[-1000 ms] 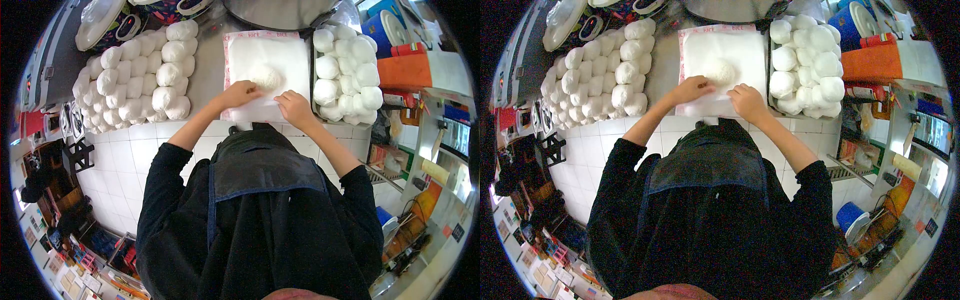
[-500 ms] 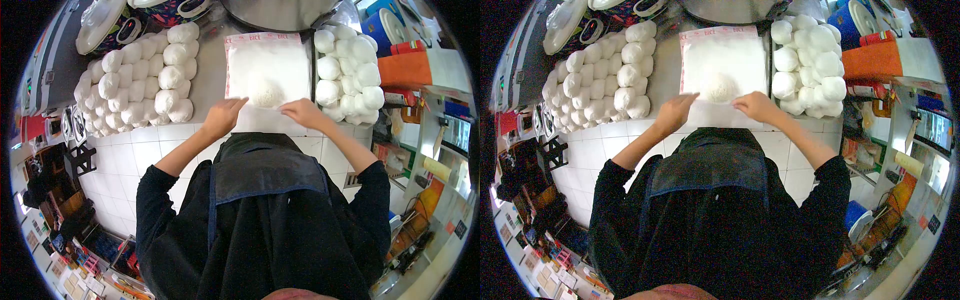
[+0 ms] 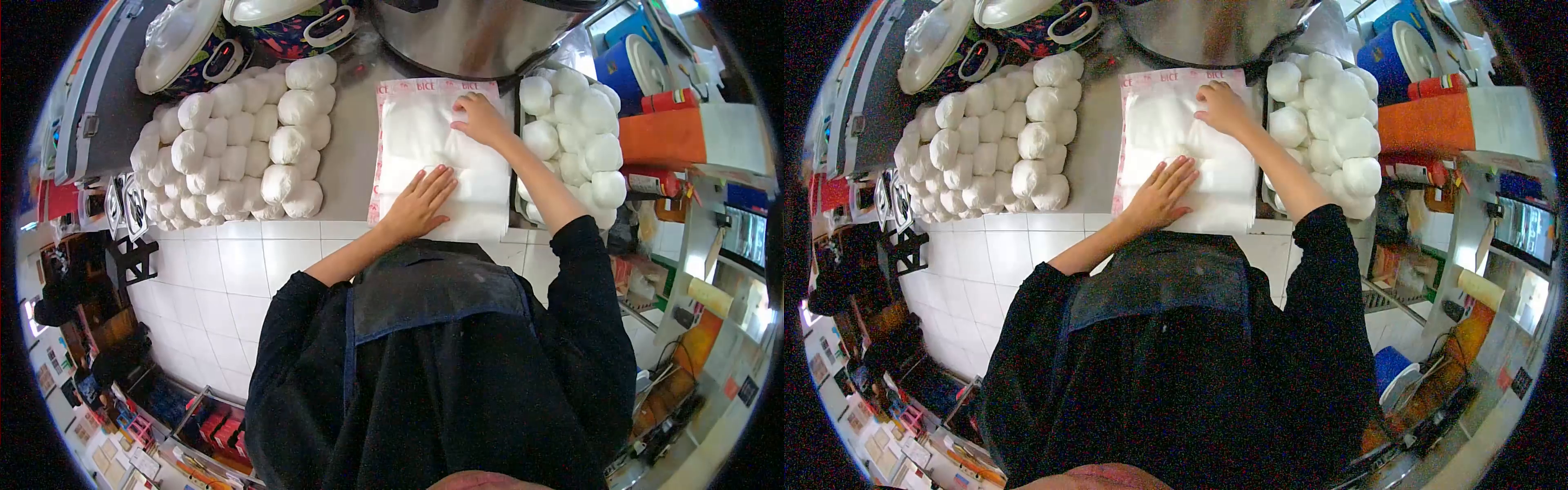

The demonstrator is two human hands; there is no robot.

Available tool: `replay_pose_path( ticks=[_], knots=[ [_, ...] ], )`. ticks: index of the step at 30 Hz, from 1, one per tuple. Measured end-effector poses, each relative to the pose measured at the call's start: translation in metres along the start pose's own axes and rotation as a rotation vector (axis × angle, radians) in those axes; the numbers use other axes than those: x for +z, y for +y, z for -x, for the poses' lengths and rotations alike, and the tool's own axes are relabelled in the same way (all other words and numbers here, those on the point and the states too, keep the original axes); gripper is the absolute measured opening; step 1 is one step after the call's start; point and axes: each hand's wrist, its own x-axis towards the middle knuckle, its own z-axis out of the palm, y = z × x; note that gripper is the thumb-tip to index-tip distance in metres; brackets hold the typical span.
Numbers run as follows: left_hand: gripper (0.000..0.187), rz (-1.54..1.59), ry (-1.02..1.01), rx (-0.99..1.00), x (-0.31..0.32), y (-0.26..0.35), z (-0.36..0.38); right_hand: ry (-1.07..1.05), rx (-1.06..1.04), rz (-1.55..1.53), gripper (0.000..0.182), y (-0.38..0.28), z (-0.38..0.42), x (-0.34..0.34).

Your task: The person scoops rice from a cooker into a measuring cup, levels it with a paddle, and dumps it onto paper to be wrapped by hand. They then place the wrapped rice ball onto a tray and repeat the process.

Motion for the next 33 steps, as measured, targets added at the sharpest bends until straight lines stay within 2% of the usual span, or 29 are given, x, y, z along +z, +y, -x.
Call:
replay_pose_path(
  ticks=[2, 3, 5, 9, 11, 15, 18, 20, 21, 22, 24, 25, 26, 27, 28, 29, 32, 33],
  knots=[
    [0.074, 0.044, 0.013, 0.042, -0.004, -0.001, -0.001, -0.230, 0.156, -0.212, 0.025, 0.005, -0.007, -0.001],
    [0.074, 0.043, 0.012, 0.040, -0.004, -0.002, -0.001, -0.231, 0.155, -0.215, 0.025, 0.006, -0.010, 0.000],
    [0.072, 0.065, 0.014, 0.062, -0.006, -0.003, -0.001, -0.399, 0.261, -0.271, 0.025, 0.009, -0.016, -0.001],
    [0.060, 0.032, 0.084, 0.103, -0.010, -0.005, 0.002, -0.441, 0.310, -0.217, 0.023, -0.001, -0.025, -0.013],
    [0.048, 0.007, 0.251, 0.092, -0.002, -0.011, 0.007, -0.371, 0.181, -0.009, 0.021, -0.005, -0.024, -0.015],
    [0.040, -0.011, 0.207, 0.084, -0.003, -0.022, 0.004, -0.325, 0.064, -0.028, 0.019, -0.039, -0.015, -0.041],
    [0.041, 0.082, 0.246, 0.085, 0.010, -0.029, 0.005, -0.399, -0.063, -0.321, 0.016, -0.082, 0.016, -0.058],
    [0.044, 0.023, 0.751, 0.036, 0.015, -0.026, 0.004, -0.399, -0.096, -0.336, 0.015, -0.100, 0.038, -0.055],
    [0.041, -0.101, 0.822, 0.077, 0.007, -0.027, 0.003, -0.370, -0.105, -0.300, 0.011, -0.106, 0.048, -0.051],
    [0.041, -0.096, 0.821, 0.081, -0.009, -0.022, 0.000, -0.342, -0.111, -0.265, 0.009, -0.107, 0.056, -0.045],
    [0.036, -0.355, 0.409, -0.017, -0.036, -0.013, -0.002, -0.319, -0.147, -0.241, 0.011, -0.102, 0.073, -0.034],
    [0.043, -0.321, 0.286, 0.049, -0.030, -0.026, 0.003, -0.203, -0.232, -0.206, 0.015, -0.102, 0.079, -0.033],
    [0.043, -0.322, 0.287, 0.055, -0.023, -0.039, 0.006, -0.084, -0.316, -0.170, 0.021, -0.101, 0.087, -0.031],
    [0.046, -0.160, 0.233, 0.153, -0.017, -0.051, 0.006, -0.079, -0.313, -0.163, 0.021, -0.101, 0.098, -0.031],
    [0.050, 0.002, 0.175, 0.250, -0.018, -0.058, 0.007, -0.047, -0.265, -0.124, 0.024, -0.101, 0.113, -0.031],
    [0.044, 0.098, 0.109, 0.261, -0.020, -0.065, 0.012, -0.016, -0.217, -0.086, 0.027, -0.098, 0.127, -0.029],
    [0.045, 0.141, 0.068, 0.321, -0.012, -0.087, 0.024, 0.066, -0.274, 0.105, 0.023, -0.076, 0.152, -0.006],
    [0.039, 0.274, 0.132, 0.268, 0.001, -0.093, 0.026, 0.026, -0.134, -0.010, 0.017, -0.077, 0.150, -0.011]
  ],
)
